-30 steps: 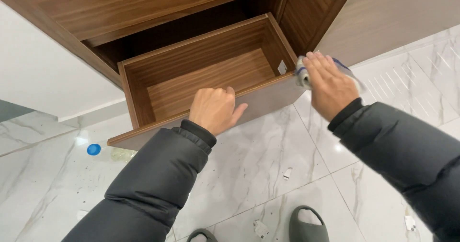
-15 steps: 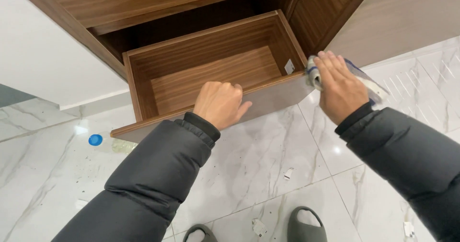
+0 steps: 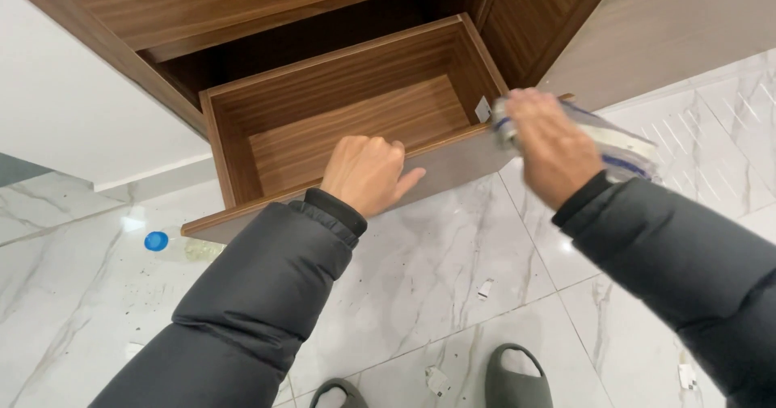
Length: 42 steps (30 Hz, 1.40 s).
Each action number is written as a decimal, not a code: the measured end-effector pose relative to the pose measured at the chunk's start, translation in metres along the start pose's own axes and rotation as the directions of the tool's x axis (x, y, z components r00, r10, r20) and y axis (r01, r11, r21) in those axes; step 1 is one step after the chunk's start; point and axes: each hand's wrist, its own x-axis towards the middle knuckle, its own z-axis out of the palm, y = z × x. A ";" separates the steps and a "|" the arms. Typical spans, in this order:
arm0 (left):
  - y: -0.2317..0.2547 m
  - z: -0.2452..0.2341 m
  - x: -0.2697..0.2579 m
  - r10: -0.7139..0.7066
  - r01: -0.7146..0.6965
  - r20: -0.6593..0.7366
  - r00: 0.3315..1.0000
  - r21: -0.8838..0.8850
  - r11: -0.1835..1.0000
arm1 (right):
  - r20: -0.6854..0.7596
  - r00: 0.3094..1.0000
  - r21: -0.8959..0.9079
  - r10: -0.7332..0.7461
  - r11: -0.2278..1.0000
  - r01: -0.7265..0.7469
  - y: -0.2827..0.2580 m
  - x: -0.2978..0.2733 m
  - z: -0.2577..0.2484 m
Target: The person cleans the inside of a wooden drawer using a cloth. They wipe the bottom and sides of the drawer, then pick up a plastic bottle from the floor and pour liquid onto the cloth to continue cleaning the drawer's interior and front edge.
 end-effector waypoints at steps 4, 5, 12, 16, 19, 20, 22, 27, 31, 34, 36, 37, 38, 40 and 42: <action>-0.004 0.006 0.017 0.031 -0.033 0.044 0.999 0.045 0.998 | 0.009 1.000 0.202 -0.026 0.979 0.024 -0.086 0.059 -0.030; -0.004 0.006 0.017 0.023 -0.026 0.048 0.999 0.054 0.998 | 0.017 1.000 0.259 -0.020 0.966 0.015 -0.084 0.061 -0.034; 0.000 0.004 -0.001 -0.030 0.029 -0.019 0.999 -0.036 0.999 | 0.138 0.985 0.053 0.101 0.993 -0.109 0.052 -0.021 -0.004; -0.002 0.001 0.012 -0.046 0.047 0.039 0.998 -0.034 0.998 | 0.097 0.993 0.186 0.072 0.979 -0.089 -0.049 0.053 -0.034; -0.005 0.011 0.022 -0.039 0.038 0.063 0.997 0.026 0.999 | 0.050 0.998 0.351 0.040 0.935 -0.055 -0.085 0.076 -0.042; -0.005 0.006 0.019 -0.050 0.049 0.064 0.997 0.025 0.998 | 0.045 0.999 0.418 0.029 0.908 -0.045 -0.080 0.078 -0.045; -0.005 -0.001 0.012 -0.074 0.072 0.069 0.995 0.028 0.997 | 0.035 0.999 0.492 0.012 0.870 -0.028 -0.052 0.065 -0.043; -0.005 0.063 0.016 -0.105 0.121 -0.113 0.988 0.145 0.982 | 0.308 0.939 0.348 0.155 0.900 -0.263 0.035 0.014 -0.043; -0.001 0.006 0.016 -0.044 0.045 0.029 0.999 -0.038 0.998 | 0.105 0.992 0.334 0.063 0.938 -0.095 -0.042 0.048 -0.014; -0.002 0.022 0.026 -0.015 0.009 0.055 0.998 0.102 0.995 | 0.022 0.997 0.394 0.069 0.916 -0.072 -0.093 0.082 -0.019; -0.001 0.015 0.019 -0.055 0.048 0.077 0.995 0.091 0.995 | 0.029 0.999 0.531 0.024 0.847 -0.036 -0.088 0.092 -0.037; 0.002 0.008 0.016 -0.059 0.051 0.077 0.995 0.094 0.994 | 0.026 0.999 0.533 0.023 0.845 -0.033 -0.058 0.070 -0.030; 0.005 0.001 0.010 -0.080 0.075 0.085 0.993 0.062 0.995 | 0.035 0.999 0.509 0.037 0.859 -0.050 -0.030 0.050 -0.021; 0.006 -0.002 0.003 -0.114 0.111 0.098 0.989 0.037 0.993 | 0.037 0.998 0.496 0.046 0.866 -0.059 0.013 0.018 -0.009; 0.008 0.009 0.006 -0.070 0.069 0.036 0.997 0.017 0.997 | 0.095 0.989 0.341 0.110 0.930 -0.136 0.049 -0.012 -0.008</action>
